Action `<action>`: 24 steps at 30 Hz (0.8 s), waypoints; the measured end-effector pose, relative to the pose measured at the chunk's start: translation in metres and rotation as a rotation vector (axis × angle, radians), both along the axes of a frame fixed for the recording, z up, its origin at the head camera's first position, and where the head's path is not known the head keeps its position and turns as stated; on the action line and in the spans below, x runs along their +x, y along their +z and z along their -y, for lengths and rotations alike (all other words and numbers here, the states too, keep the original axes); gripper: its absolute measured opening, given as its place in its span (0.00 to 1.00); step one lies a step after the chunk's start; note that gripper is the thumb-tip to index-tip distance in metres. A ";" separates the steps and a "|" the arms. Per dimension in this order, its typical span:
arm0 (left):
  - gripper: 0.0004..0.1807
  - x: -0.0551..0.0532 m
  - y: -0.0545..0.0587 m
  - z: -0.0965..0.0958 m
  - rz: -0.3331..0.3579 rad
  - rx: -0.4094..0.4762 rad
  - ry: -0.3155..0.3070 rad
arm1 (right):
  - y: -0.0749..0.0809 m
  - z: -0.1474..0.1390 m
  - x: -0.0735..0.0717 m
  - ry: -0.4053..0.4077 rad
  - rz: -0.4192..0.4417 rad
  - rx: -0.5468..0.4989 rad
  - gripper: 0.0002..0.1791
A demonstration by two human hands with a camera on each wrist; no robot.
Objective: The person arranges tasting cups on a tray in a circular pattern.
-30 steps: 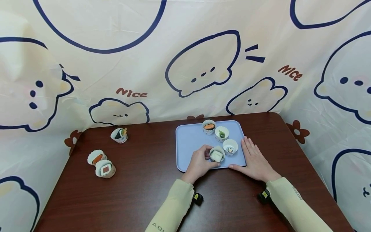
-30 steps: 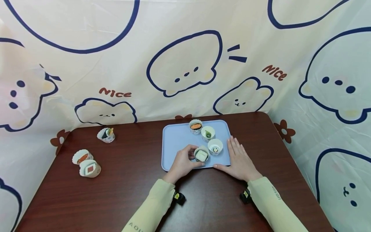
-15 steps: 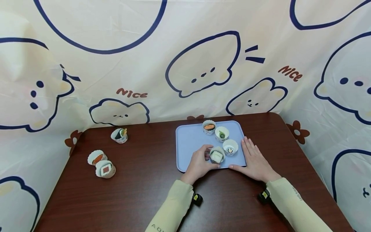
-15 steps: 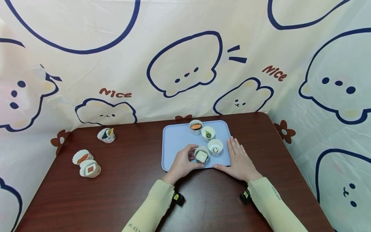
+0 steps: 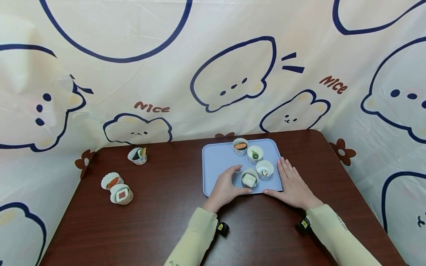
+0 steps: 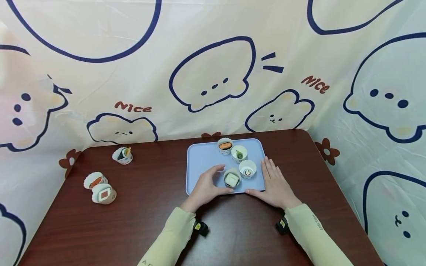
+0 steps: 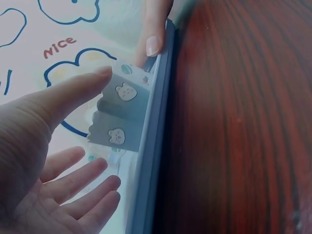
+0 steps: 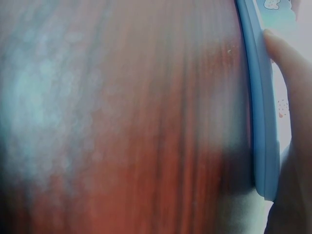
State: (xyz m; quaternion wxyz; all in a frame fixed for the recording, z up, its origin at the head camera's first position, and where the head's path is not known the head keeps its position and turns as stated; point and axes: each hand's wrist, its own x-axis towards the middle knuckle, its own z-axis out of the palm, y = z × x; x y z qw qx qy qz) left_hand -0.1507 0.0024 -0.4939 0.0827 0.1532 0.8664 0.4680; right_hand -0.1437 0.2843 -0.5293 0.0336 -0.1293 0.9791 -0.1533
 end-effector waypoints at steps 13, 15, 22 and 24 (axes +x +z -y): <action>0.50 -0.001 0.005 0.016 -0.052 -0.003 0.004 | 0.000 0.001 0.000 -0.005 0.013 0.000 0.70; 0.50 -0.002 0.006 0.019 -0.057 -0.002 0.012 | 0.000 0.001 0.000 -0.004 0.012 -0.002 0.70; 0.49 -0.004 0.008 0.030 -0.034 0.004 0.043 | -0.001 0.000 -0.001 -0.004 0.010 0.000 0.70; 0.49 -0.004 0.008 0.034 -0.030 0.003 0.052 | -0.001 0.000 -0.001 -0.005 0.013 0.004 0.71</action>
